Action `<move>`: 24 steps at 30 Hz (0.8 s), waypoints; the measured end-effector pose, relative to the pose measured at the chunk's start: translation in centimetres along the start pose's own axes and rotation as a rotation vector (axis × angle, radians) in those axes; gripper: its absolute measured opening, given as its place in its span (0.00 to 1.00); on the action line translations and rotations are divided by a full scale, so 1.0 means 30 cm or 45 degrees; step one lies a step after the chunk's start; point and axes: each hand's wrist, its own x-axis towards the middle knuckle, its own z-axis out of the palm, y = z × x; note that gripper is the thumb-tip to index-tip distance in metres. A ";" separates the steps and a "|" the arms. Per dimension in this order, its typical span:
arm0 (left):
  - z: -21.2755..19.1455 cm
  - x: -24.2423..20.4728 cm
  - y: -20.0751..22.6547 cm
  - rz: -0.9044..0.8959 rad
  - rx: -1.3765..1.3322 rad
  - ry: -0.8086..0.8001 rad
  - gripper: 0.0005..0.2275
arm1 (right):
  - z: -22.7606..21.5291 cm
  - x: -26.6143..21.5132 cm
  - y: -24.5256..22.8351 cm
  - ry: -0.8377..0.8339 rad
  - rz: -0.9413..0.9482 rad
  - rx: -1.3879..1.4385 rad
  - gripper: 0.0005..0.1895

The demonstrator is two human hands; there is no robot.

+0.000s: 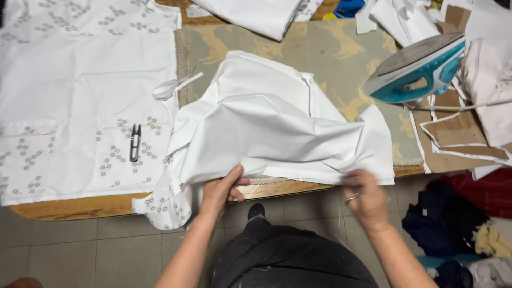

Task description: Ironing and cutting white fabric pieces on a workbench

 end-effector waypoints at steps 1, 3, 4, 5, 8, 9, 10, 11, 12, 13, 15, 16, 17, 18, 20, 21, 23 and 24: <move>-0.026 0.020 0.005 -0.016 0.008 -0.008 0.22 | 0.039 -0.001 -0.006 -0.007 0.018 -0.006 0.06; -0.082 0.060 0.017 -0.198 0.698 -0.085 0.28 | 0.118 -0.001 -0.021 -0.139 -0.128 -0.062 0.10; -0.081 0.071 0.045 -0.206 0.706 -0.093 0.28 | 0.146 0.009 0.011 -0.142 -0.115 -0.065 0.10; -0.081 0.085 0.076 -0.124 0.675 0.088 0.25 | 0.177 0.023 0.043 -0.127 -0.062 0.028 0.15; -0.101 0.199 0.091 0.072 0.443 0.324 0.23 | 0.195 0.054 0.045 -0.117 -0.006 0.133 0.20; -0.108 0.251 0.085 0.195 0.239 0.378 0.23 | 0.188 0.062 0.031 -0.115 -0.009 0.143 0.21; -0.111 0.234 0.105 0.191 0.248 0.370 0.23 | 0.182 0.059 0.014 -0.113 0.003 0.141 0.21; -0.103 0.224 0.128 0.141 0.131 0.309 0.20 | 0.169 0.060 0.003 -0.097 -0.026 0.123 0.21; -0.093 0.214 0.151 0.090 0.015 0.248 0.18 | 0.155 0.061 -0.006 -0.082 -0.056 0.105 0.20; -0.108 0.213 0.124 0.083 0.023 0.225 0.18 | 0.144 0.047 0.022 -0.075 -0.037 0.089 0.20; -0.135 0.213 0.072 -0.168 -0.093 -0.202 0.27 | 0.119 0.022 0.080 0.012 0.090 0.107 0.19; -0.122 0.167 0.074 -0.173 -0.086 -0.223 0.27 | 0.081 0.019 0.071 0.021 0.104 0.092 0.19; -0.109 0.121 0.077 -0.160 -0.140 -0.387 0.27 | 0.043 0.016 0.061 0.188 0.217 0.215 0.18; -0.097 0.073 0.079 -0.150 -0.193 -0.550 0.28 | 0.004 0.011 0.052 0.357 0.329 0.338 0.17; -0.045 0.062 0.022 0.416 0.212 -0.442 0.15 | -0.020 -0.010 0.123 0.517 0.568 0.345 0.19; -0.025 0.051 -0.011 0.985 0.597 -0.270 0.07 | -0.028 -0.022 0.158 0.656 0.794 0.373 0.24; 0.000 0.082 -0.010 1.491 1.043 -0.166 0.07 | -0.051 -0.026 0.164 0.668 0.907 0.419 0.22; 0.011 0.097 -0.009 1.985 1.497 -0.021 0.08 | -0.059 -0.024 0.166 0.667 1.015 0.478 0.21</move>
